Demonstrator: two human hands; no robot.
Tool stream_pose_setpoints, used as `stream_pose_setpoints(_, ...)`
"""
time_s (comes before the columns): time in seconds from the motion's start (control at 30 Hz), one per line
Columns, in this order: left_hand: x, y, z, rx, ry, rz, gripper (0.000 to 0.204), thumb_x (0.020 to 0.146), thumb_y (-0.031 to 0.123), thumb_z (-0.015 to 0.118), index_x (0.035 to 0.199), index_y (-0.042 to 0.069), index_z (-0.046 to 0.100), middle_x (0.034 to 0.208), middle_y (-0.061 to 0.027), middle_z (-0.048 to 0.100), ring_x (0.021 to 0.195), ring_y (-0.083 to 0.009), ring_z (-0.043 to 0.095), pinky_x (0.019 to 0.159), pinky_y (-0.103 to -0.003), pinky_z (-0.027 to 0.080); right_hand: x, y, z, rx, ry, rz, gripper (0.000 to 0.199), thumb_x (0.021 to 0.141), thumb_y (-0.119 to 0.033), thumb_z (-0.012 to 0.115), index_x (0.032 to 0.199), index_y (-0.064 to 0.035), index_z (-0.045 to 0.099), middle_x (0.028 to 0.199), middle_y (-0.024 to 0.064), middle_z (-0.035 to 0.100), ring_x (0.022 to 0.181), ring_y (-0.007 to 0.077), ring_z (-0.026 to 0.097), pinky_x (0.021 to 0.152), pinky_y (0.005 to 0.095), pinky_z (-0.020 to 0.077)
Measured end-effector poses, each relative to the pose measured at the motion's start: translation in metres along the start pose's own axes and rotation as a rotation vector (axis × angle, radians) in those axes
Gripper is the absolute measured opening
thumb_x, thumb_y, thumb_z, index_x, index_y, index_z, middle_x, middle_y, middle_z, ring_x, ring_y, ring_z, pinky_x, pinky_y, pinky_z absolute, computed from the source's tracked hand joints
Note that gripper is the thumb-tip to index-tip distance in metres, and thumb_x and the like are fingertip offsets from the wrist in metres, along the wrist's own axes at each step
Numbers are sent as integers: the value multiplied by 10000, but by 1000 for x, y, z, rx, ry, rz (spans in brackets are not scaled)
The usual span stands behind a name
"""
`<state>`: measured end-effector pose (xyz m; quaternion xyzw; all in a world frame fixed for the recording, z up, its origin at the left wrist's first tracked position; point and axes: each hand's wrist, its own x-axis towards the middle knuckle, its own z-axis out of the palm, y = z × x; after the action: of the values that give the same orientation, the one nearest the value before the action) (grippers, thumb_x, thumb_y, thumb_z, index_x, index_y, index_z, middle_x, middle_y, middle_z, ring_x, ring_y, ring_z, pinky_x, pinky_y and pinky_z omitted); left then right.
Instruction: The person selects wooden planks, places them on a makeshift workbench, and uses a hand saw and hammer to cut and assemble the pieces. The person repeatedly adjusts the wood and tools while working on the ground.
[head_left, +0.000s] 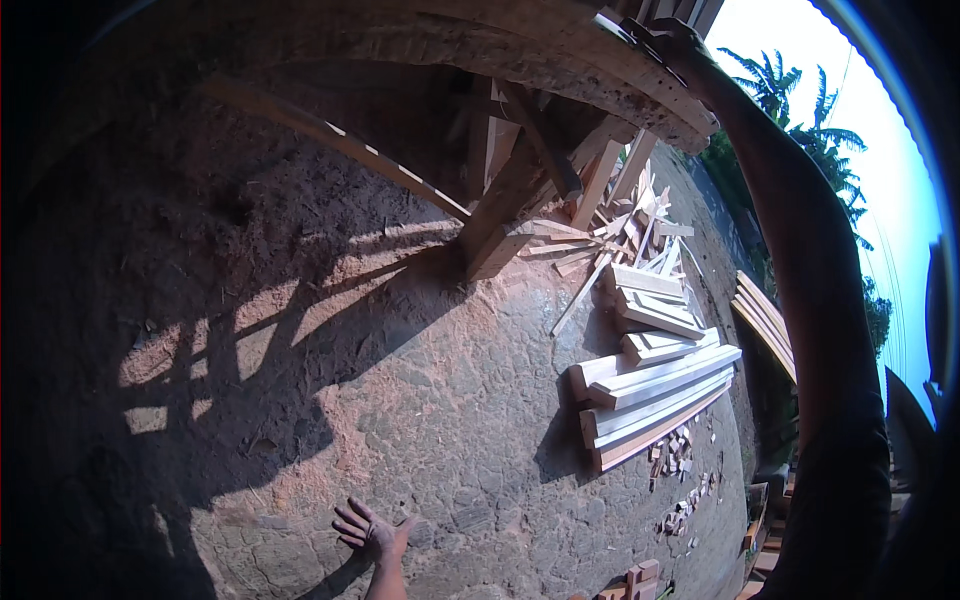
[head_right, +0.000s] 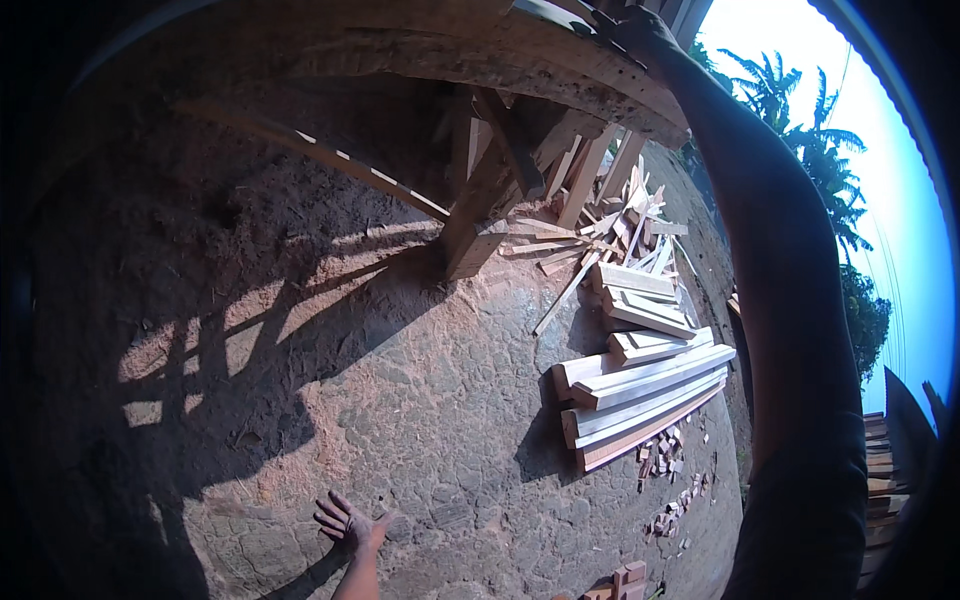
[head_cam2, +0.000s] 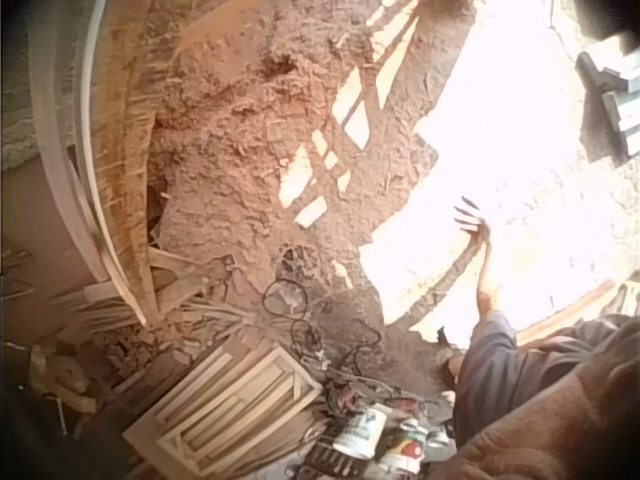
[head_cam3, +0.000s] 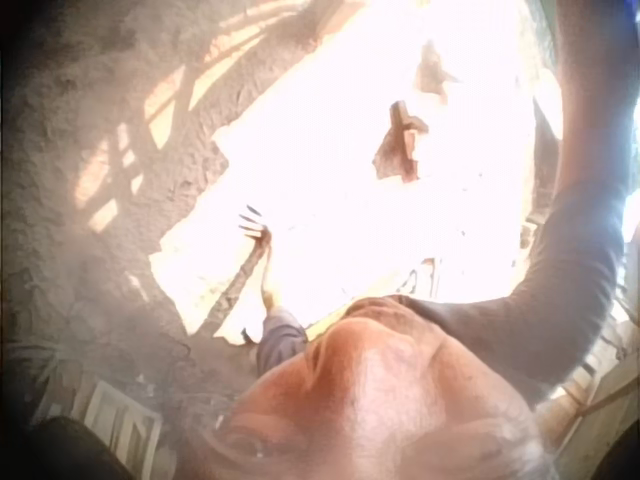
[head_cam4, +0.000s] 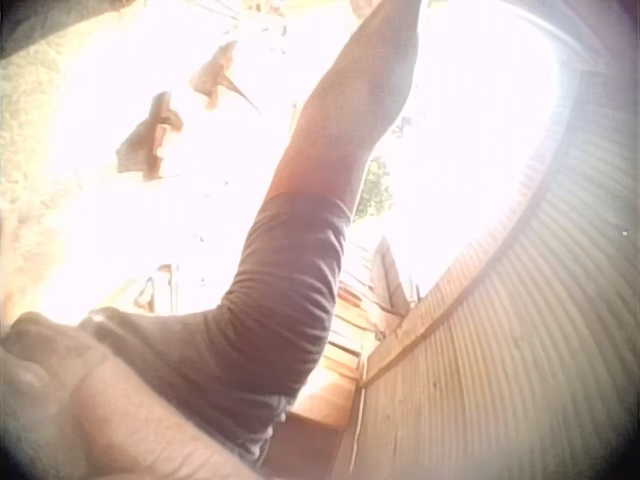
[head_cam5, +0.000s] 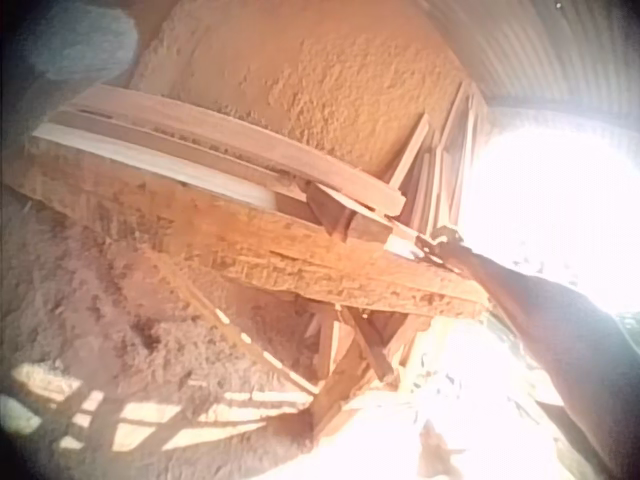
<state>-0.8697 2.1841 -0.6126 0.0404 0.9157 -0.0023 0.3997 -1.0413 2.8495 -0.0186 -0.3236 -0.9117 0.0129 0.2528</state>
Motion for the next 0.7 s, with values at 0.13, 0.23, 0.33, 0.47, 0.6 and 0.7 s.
stream_pose_setpoints(0.13, -8, 37, 25, 6, -56, 95, 1614, 533, 814, 842, 1652, 96, -74, 1677, -263, -209, 1538, -537, -110, 1217, -670, 17, 32, 88, -45, -147, 45, -281, 476, 985, -367, 696, 1395, -142, 610, 1214, 123, 716, 1073, 239, 691, 938, 416, 539)
stream_pose_setpoints(0.23, 0, 5, -2, 40, 28, -39, 1610, 537, 815, 839, 1651, 94, -73, 1681, -264, -195, 1539, -540, -98, 1219, -668, 25, -2, 47, 13, 9, 33, -203, 423, 986, -357, 690, 1354, -154, 649, 1172, 67, 729, 995, 213, 700, 893, 368, 543)
stream_pose_setpoints(0.33, -11, 42, 14, 46, -37, 74, 1602, 545, 813, 836, 1651, 93, -72, 1684, -268, -181, 1538, -548, -86, 1219, -670, 36, 24, 77, -24, 578, -74, -119, 386, 983, -131, 645, 1356, -146, 546, 1427, 112, 599, 1272, 220, 615, 967, 316, 567)
stream_pose_setpoints(0.47, -11, 39, 13, -11, 34, 99, 1586, 555, 818, 824, 1651, 81, -54, 1686, -285, -149, 1532, -567, -75, 1215, -681, 46, -18, 30, -20, 30, 584, -346, 306, 903, 19, 532, 1176, -73, 635, 882, 60, 627, 736, 153, 553, 672, 319, 476)
stream_pose_setpoints(0.6, -7, -11, 28, 63, 116, 53, 1548, 583, 849, 779, 1647, 50, -13, 1675, -334, -61, 1504, -619, -16, 1186, -715, 67, -180, 35, 29, 223, 573, -156, 342, 1031, -272, 619, 1316, -84, 647, 1093, 79, 726, 784, 196, 623, 716, 375, 485)
stream_pose_setpoints(0.7, -1, 24, 41, 11, 111, 230, 1533, 603, 899, 710, 1653, 86, -57, 1674, -333, -112, 1506, -612, -53, 1165, -745, 43, -368, 46, -54, -90, 526, -187, 387, 1010, -240, 644, 1368, -103, 600, 1189, 120, 698, 920, 267, 656, 793, 430, 528)
